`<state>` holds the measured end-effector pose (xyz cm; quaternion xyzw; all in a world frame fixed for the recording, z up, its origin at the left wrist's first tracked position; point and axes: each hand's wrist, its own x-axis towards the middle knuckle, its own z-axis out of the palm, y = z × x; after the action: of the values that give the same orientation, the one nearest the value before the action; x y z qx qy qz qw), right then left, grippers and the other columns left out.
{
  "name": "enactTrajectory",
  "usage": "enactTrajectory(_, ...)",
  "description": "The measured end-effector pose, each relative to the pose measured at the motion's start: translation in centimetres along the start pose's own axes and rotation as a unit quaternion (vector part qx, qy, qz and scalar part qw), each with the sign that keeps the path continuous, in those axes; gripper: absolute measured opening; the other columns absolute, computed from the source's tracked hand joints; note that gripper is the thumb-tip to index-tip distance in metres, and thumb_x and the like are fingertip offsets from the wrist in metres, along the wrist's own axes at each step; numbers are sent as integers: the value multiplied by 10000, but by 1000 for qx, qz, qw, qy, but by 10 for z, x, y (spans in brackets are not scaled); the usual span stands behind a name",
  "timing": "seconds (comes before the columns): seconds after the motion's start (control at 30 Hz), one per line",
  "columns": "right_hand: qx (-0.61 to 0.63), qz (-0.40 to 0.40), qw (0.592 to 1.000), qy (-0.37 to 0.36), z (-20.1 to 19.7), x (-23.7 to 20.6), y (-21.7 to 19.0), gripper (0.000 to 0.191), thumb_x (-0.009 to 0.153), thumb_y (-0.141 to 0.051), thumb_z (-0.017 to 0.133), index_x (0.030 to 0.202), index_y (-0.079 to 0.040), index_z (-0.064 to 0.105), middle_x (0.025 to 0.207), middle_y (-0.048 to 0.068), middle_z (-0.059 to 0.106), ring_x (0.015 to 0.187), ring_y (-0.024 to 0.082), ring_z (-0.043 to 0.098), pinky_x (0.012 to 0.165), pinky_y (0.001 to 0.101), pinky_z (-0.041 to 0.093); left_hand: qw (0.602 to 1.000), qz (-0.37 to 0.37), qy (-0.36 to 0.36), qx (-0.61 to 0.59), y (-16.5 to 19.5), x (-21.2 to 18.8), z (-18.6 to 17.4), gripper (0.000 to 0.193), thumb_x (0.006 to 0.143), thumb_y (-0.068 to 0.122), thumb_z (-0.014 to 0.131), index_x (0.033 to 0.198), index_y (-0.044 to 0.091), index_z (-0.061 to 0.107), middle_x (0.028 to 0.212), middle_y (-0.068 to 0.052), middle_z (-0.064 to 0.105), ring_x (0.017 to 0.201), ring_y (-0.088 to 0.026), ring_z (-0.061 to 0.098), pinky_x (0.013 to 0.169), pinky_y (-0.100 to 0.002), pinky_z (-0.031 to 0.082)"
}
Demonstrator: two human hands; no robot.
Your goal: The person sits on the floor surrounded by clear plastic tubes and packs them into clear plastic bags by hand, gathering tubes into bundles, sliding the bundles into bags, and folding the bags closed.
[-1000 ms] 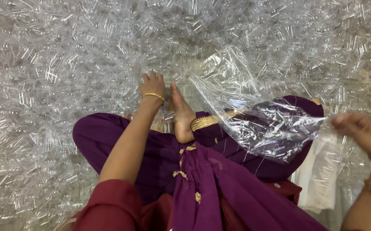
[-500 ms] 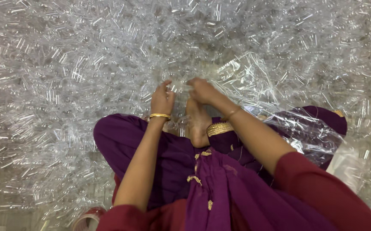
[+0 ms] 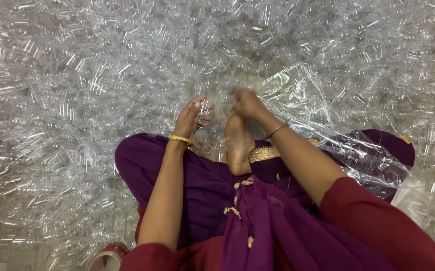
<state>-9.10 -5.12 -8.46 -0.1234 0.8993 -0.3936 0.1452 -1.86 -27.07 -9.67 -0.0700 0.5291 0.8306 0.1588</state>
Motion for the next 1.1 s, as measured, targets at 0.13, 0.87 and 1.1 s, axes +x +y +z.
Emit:
enactTrajectory(0.13, 82, 17, 996, 17, -26, 9, 13, 556, 784, 0, 740, 1312, -130, 627, 1242, 137, 694, 1160, 258, 698, 943, 365, 592, 997, -59, -17, -39, -3, 3, 3, 586, 1050, 385, 453, 1536, 60, 416, 1267, -165, 691, 813, -171, 693, 671, -257, 555)
enactTrajectory(0.87, -49, -108, 992, 49, 35, -38, 16, 302, 929, -50, 623, 1221, -98, 684, 1239, 128, 651, 1138, 351, 662, 1004, 440, 537, 995, -2, 12, -95, -4, -25, -12, 376, 1048, 355, 537, 1343, 190, 373, 1190, -199, 657, 806, -213, 682, 661, -301, 568)
enactTrajectory(1.1, -102, -134, 974, 154, 17, -26, -15, 484, 780, -36, 727, 1246, -69, 603, 1306, 219, 516, 1208, 430, 541, 1011, 492, 490, 995, -4, 48, -89, -13, -16, -2, 384, 1046, 394, 517, 1323, 163, 384, 1224, -173, 666, 807, -219, 686, 720, -340, 593)
